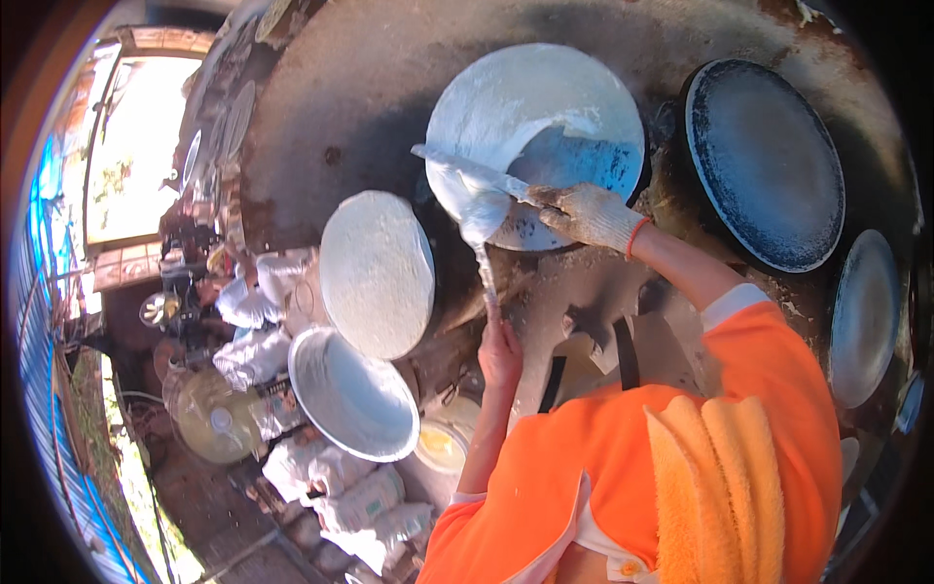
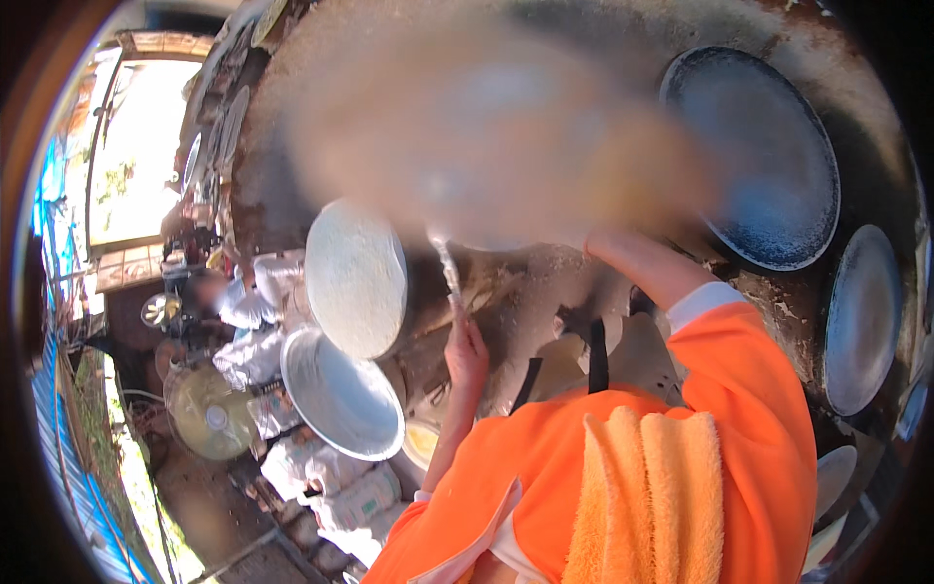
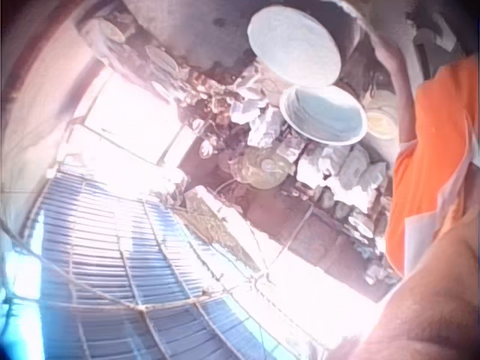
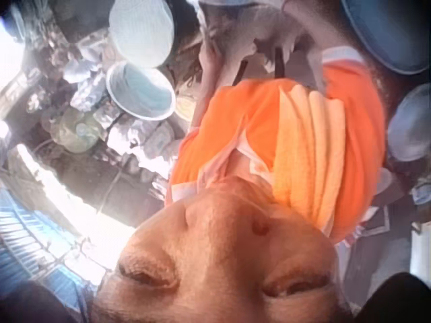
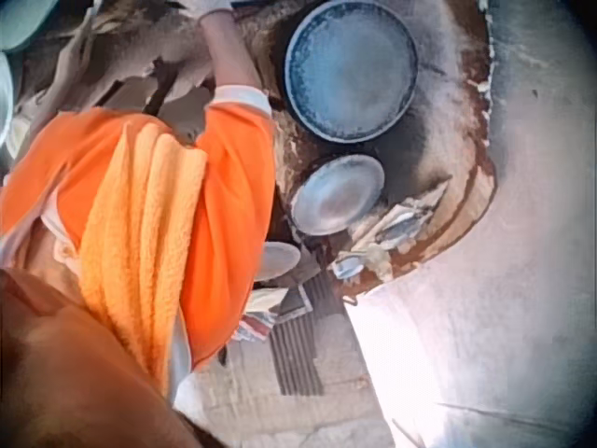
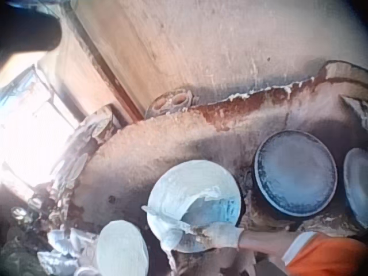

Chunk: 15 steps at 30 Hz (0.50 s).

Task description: The person scoops batter from a large metal bowl and pours it onto a hot, circular griddle. Using a ladle, they spread the batter into a thin, round crepe. The person then uses a wooden stick to lift and flip the crepe to cook the other side before removing it and placing it on a stack.

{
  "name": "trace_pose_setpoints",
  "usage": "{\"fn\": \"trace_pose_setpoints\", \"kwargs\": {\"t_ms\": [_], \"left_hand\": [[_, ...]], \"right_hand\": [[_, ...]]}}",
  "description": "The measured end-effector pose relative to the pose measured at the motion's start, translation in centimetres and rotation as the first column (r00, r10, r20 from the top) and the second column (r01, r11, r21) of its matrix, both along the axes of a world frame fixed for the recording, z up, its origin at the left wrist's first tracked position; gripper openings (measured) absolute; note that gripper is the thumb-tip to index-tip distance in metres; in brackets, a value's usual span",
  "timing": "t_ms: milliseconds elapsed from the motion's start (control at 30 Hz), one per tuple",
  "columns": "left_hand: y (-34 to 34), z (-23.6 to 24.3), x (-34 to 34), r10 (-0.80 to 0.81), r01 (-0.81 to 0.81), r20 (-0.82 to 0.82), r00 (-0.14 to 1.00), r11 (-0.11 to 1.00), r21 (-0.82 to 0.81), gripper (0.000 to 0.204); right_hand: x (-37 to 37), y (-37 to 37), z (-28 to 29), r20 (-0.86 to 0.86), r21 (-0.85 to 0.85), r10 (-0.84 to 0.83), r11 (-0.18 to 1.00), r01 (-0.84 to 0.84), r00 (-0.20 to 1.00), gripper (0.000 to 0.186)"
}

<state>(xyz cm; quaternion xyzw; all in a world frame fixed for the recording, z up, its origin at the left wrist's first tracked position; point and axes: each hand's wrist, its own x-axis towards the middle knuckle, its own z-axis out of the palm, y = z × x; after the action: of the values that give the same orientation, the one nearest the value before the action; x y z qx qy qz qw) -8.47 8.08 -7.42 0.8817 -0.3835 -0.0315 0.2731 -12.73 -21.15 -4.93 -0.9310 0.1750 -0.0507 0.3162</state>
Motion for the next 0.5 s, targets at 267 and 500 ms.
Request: {"fn": "trace_pose_setpoints", "kwargs": {"t_ms": [267,500], "left_hand": [[2.5,2.5,-0.7,-0.143,0.097,-0.455,0.879,0.988,-0.122,0.044],[3.9,14.0,10.3,-0.493,-0.071,-0.559,0.667,0.705,-0.706,0.039]], "right_hand": [[-11.4,4.7,-3.3,-0.038,0.904,-0.396,0.378,0.201,0.917,0.033],[0.2,19.4,-3.7,0.082,0.981,-0.427,0.192,0.002,0.901,0.024]]}}
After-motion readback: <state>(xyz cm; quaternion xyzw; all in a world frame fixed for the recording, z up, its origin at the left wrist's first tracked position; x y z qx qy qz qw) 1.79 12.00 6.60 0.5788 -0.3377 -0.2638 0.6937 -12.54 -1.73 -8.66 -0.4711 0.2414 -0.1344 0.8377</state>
